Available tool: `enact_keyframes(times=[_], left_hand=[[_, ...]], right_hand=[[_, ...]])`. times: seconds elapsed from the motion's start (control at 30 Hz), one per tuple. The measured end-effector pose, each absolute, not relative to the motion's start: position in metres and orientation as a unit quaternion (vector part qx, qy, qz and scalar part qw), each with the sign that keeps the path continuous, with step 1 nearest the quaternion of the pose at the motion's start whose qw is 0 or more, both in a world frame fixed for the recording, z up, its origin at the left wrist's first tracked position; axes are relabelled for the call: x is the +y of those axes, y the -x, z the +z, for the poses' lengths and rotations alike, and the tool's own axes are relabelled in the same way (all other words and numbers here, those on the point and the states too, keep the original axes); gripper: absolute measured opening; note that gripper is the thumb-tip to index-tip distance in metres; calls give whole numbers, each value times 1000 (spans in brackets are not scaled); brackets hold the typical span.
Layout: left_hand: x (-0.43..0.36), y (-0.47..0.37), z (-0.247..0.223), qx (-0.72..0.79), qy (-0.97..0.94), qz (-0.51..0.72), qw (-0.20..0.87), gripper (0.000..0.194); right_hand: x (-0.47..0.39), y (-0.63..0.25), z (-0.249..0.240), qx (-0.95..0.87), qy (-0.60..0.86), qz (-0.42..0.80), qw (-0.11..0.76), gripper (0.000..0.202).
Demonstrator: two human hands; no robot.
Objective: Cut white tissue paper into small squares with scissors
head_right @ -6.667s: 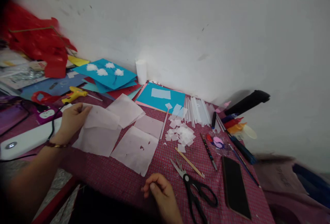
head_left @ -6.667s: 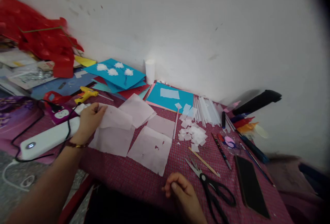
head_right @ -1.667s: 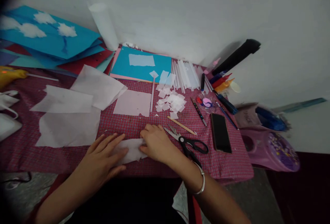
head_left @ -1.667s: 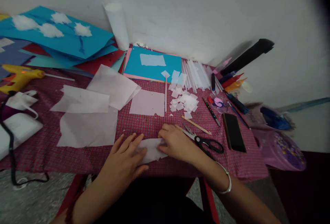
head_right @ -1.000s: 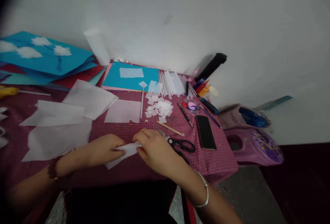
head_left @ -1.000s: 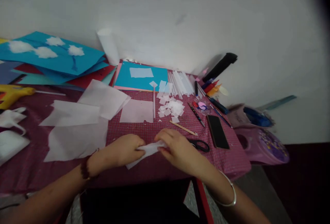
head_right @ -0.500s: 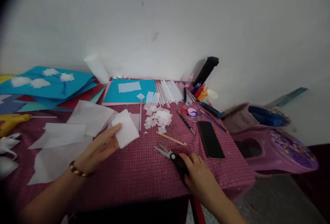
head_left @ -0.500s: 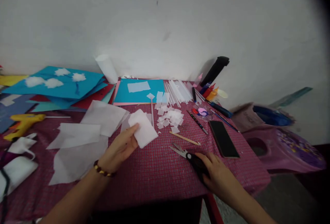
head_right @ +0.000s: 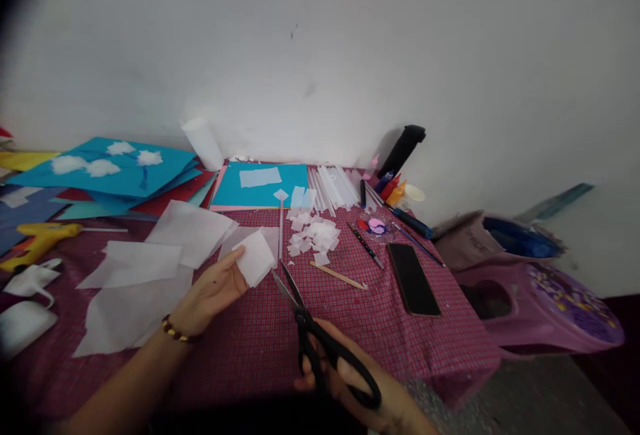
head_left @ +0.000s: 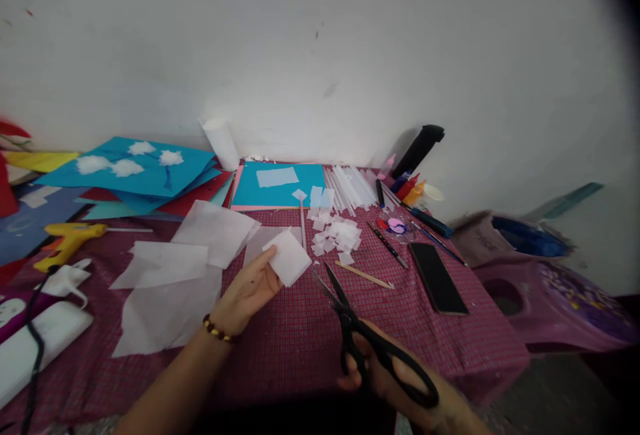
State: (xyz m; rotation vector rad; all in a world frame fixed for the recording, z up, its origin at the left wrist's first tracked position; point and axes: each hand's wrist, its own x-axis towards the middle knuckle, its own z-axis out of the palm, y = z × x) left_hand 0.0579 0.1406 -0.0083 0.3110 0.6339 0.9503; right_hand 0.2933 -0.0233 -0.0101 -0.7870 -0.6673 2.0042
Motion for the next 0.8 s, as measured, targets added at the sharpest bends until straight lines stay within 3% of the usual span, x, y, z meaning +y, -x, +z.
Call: enact_keyframes(times=[0.57, 0.8], left_hand=[[132, -59, -14, 300, -220, 433, 821, 31], [125, -61, -24, 306, -299, 409, 806, 51]], right_hand=[[-10, -285, -35, -224, 263, 828, 443, 51], [-3, -274, -34, -165, 231, 862, 421, 55]])
